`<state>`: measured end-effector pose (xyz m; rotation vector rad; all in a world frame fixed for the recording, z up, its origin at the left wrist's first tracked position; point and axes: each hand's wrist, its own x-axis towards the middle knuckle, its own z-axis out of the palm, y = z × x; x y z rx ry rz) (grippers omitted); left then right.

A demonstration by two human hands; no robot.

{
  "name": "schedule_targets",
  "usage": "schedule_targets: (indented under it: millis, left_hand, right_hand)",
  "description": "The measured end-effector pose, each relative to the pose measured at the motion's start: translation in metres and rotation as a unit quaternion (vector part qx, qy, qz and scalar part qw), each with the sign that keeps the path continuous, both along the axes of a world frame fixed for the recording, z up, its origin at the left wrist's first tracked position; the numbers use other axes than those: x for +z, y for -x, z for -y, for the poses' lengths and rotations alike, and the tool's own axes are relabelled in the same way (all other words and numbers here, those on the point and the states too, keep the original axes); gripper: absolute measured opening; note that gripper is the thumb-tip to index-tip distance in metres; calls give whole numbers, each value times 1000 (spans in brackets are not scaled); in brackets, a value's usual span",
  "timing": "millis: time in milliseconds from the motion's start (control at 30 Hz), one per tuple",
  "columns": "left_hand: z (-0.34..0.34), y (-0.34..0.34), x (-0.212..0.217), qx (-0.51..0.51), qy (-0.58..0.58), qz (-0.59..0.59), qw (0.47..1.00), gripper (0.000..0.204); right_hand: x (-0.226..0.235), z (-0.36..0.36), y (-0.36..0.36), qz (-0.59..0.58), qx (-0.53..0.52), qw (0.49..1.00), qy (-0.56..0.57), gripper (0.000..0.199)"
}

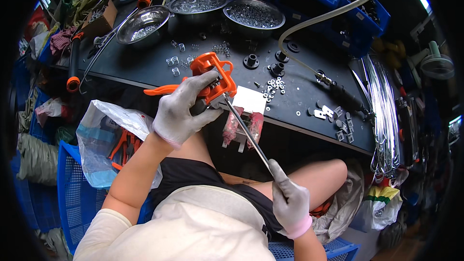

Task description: Assembling mechanical components using manual and power tools on a workbench.

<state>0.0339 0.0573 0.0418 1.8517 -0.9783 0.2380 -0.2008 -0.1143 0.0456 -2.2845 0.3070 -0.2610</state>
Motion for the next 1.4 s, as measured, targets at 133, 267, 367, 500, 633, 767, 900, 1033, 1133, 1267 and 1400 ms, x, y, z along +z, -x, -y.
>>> schedule_targets:
  millis: [133,267,367,500,633,767,900,1033,1133,1267,1400]
  left_hand:
    - [-1,0,-1,-19,-12,57,998,66]
    - [-3,12,4,-21,-49,73,996,63]
    - [0,31,14,-55,-60,104,991,65]
    - [-7,46,38,-35,-67,181,981,68]
    - [-17,46,69,9,-49,220,974,69]
    - [-39,38,128,-36,-72,331,940,59]
    - [-87,11,159,-100,102,419,897,45]
    - [-42,4,121,-180,216,172,944,77]
    - [14,13,95,-331,199,-69,920,124]
    - [44,-1,70,-284,90,-28,954,112]
    - [49,-8,25,-278,63,70,956,94]
  right_hand:
    - [5,10,-5,-134,-16,811,-569,51]
    - [9,-10,-32,-24,38,951,-307,50]
    - [20,-28,-59,4,-29,950,-310,34]
    - [31,-37,-76,83,-37,956,-279,22]
    - [63,-38,-92,100,8,928,-358,22]
    - [94,-30,-102,188,73,885,-421,24]
    - [93,-9,-110,251,165,805,-511,24]
    - [45,-17,-132,264,211,734,-589,21]
    - [6,-24,-146,256,126,825,-487,27]
    - [-16,-14,-138,232,63,861,-448,23]
    - [-11,35,-76,283,-134,935,165,23]
